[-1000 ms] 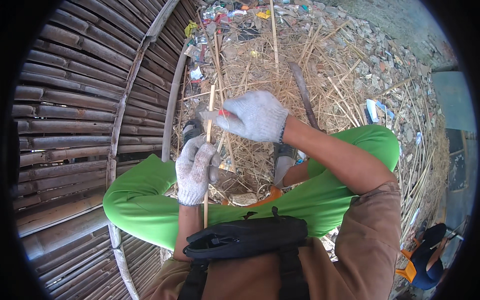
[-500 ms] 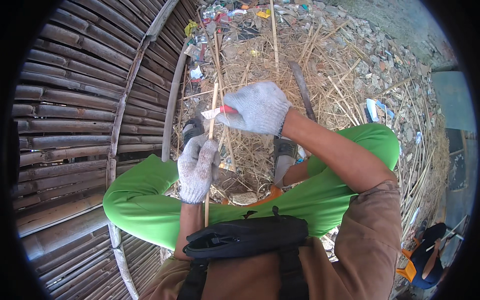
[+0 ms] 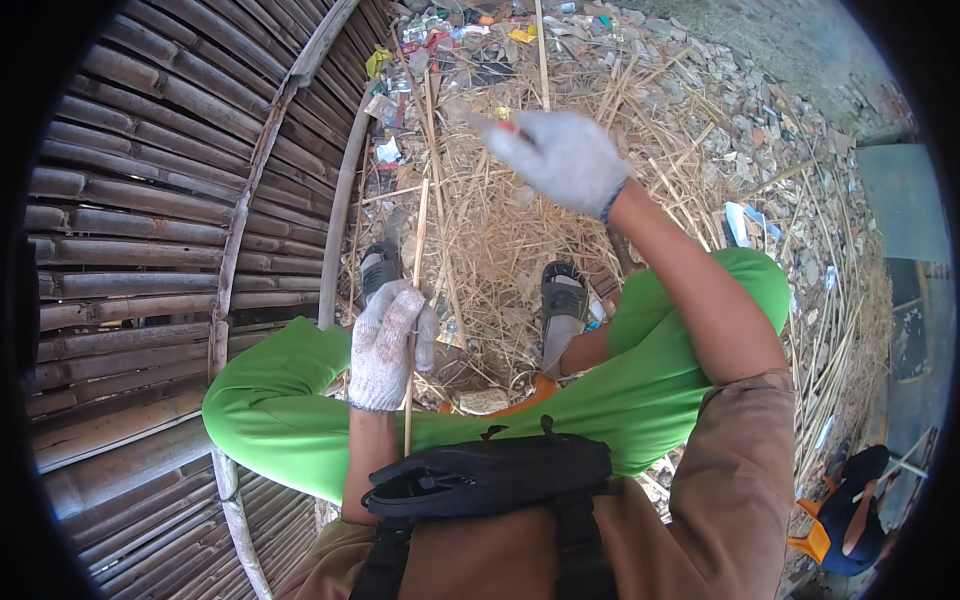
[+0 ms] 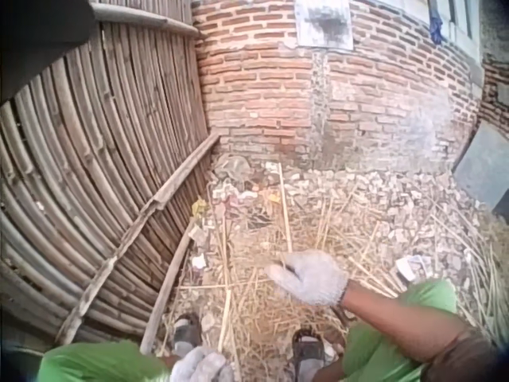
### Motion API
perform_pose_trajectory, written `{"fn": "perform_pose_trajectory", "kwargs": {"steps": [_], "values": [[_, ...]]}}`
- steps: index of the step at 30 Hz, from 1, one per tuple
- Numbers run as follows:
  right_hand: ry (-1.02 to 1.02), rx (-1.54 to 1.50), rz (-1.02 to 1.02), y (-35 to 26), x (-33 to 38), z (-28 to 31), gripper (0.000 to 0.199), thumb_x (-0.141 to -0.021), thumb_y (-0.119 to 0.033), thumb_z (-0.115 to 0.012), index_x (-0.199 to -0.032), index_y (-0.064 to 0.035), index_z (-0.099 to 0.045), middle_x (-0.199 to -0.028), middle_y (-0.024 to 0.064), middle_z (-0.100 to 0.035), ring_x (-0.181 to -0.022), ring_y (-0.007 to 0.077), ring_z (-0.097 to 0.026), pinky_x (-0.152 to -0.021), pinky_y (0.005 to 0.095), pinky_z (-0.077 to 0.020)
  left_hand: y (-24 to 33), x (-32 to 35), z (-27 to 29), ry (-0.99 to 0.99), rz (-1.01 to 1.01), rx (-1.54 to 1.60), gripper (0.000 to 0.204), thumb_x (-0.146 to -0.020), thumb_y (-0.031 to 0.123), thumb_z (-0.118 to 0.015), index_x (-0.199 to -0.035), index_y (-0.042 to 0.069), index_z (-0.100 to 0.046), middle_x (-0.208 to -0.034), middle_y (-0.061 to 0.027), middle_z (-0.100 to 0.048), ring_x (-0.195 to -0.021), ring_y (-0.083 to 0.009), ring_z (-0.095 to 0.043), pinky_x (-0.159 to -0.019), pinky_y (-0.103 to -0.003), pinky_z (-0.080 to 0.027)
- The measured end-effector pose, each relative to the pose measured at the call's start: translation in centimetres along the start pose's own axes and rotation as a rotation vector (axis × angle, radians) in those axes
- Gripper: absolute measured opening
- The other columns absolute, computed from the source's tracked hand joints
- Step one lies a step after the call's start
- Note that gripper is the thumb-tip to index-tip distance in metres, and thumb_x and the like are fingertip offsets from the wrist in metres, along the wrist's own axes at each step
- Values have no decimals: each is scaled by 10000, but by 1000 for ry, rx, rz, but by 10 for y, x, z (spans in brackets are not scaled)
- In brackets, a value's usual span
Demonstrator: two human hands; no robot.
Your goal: The person shaves a thin bamboo stick using a small knife while wearing gloves, repeatedly scraping the blade along the length of the wood to remove thin strips.
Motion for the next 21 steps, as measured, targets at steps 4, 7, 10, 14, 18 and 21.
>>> {"fn": "perform_pose_trajectory", "kwargs": {"steps": [4,7,10,14,18,21], "values": [[-168,31,178,-62,31,-47,652,-1079,-647,-467,-892,-67,-699,-786,208,-719,-752,411,-737,-721,536,-593,1,0,-8,-58,-2,4,228,-1127,199,-602,-1225,-6,-624,-743,-63,-645,-505,-103,-535,-444,-252,-419],[-171,45,262,-68,41,-56,611,-1078,-616,-504,-848,-85,-700,-751,197,-714,-718,416,-734,-683,543,-594,1,-2,-12,-54,-33,18,226,-1125,194,-605,-1214,-12,-629,-737,-52,-639,-495,-96,-523,-444,-246,-417],[-148,63,320,-72,41,-57,615,-1074,-627,-504,-837,-95,-703,-739,191,-714,-721,413,-740,-669,542,-595,-3,-2,-9,-57,-44,-7,220,-1125,186,-603,-1207,-15,-639,-724,-40,-626,-497,-88,-517,-437,-244,-411],[-103,96,-18,-29,1,-24,675,-1075,-669,-458,-824,-87,-690,-729,193,-706,-720,410,-737,-667,529,-598,-3,6,-6,-17,-32,-48,216,-1125,179,-601,-1213,-13,-648,-710,-33,-613,-497,-82,-509,-429,-243,-398],[47,134,78,-9,-1,3,681,-1078,-667,-446,-852,-71,-684,-719,213,-693,-723,413,-731,-675,543,-585,-5,2,-6,-45,8,6,224,-1123,183,-601,-1223,-12,-649,-697,-31,-603,-496,-86,-500,-418,-246,-371],[-123,22,212,-56,23,-31,618,-1069,-632,-503,-877,-74,-687,-720,216,-689,-741,424,-733,-681,560,-573,-7,1,-5,-40,35,43,227,-1121,185,-599,-1212,-16,-653,-693,-34,-601,-494,-93,-496,-414,-250,-361]]}}
Point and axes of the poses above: each hand's wrist, its own x-axis away from the middle knuckle, its own z-axis out of the back of the hand, y = z × x, the point moved 5 cm from there along -x, towards the middle knuckle
